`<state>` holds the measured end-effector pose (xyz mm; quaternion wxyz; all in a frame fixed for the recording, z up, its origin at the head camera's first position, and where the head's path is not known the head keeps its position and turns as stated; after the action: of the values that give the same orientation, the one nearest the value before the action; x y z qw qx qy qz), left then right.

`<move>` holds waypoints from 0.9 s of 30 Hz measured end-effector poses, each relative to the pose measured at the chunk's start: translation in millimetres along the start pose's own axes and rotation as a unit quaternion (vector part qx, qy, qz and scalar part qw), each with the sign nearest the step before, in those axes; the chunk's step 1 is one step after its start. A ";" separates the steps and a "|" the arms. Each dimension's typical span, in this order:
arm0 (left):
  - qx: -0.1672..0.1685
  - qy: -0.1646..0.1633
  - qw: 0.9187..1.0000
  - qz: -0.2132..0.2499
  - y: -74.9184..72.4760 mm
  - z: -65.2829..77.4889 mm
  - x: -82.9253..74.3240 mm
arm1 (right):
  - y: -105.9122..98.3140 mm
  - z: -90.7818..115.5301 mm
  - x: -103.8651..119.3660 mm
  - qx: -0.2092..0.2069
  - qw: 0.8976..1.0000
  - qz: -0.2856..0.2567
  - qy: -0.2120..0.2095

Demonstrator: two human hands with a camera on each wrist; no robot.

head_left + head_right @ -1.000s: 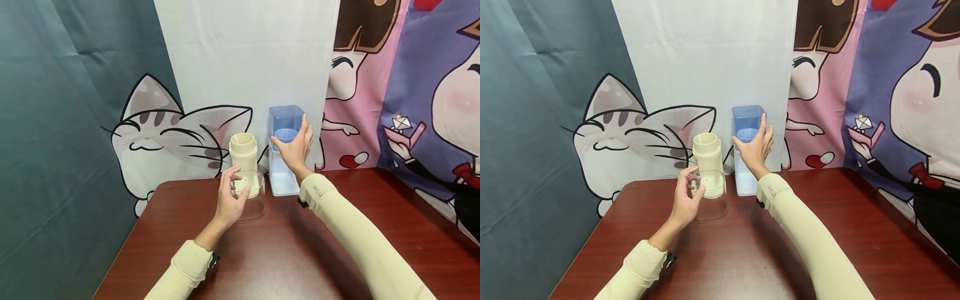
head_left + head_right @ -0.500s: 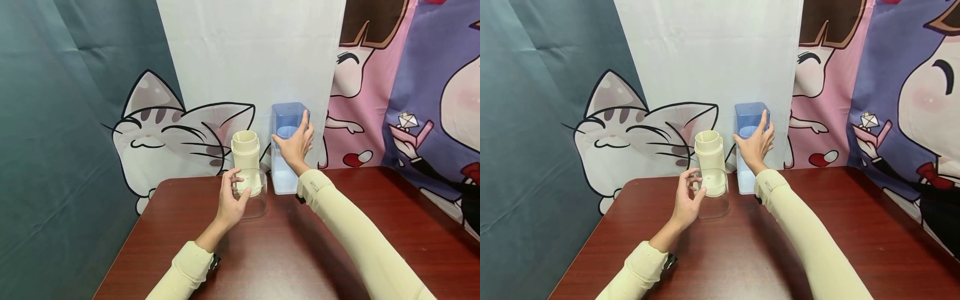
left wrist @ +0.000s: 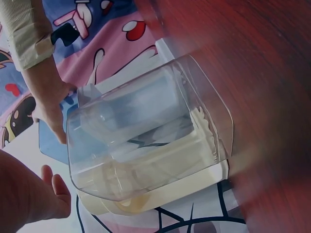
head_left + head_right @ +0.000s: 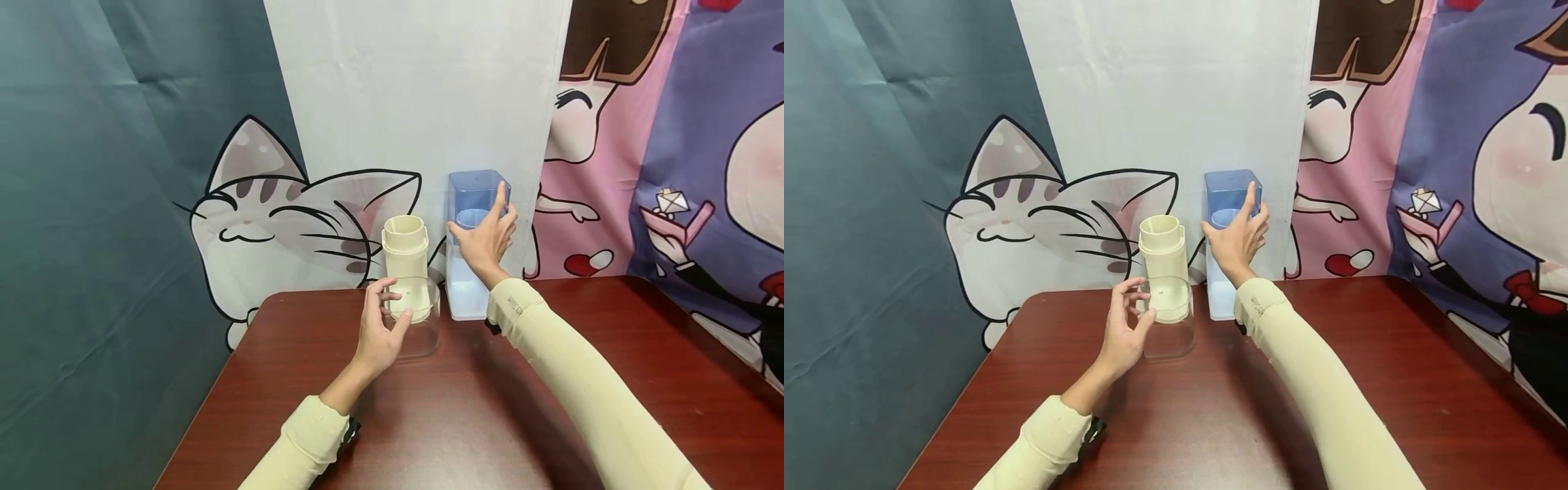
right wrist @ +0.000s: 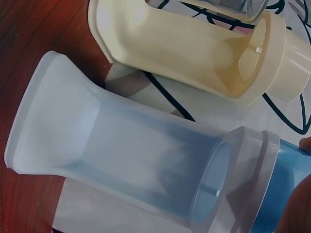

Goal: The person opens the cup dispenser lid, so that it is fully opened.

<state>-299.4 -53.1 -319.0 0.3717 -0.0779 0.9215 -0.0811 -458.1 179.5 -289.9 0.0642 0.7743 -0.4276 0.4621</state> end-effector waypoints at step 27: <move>0.053 -0.023 0.998 0.020 13.4 7.0 -7.2 | -55.4 25.8 2.1 -0.001 0.996 -0.063 -0.056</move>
<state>-290.5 -39.2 -321.9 0.3984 -0.0416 0.9083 -0.1205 -400.6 200.2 -286.5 0.0697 0.8244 -0.3816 0.4122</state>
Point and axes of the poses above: each hand's wrist, its own z-axis away from the middle knuckle, its own y-axis out of the palm, x = y × z, the point moved 6 cm from there along -z, towards the middle knuckle, and after that the axes turned 2 degrees about -y, right-handed, at the moved point
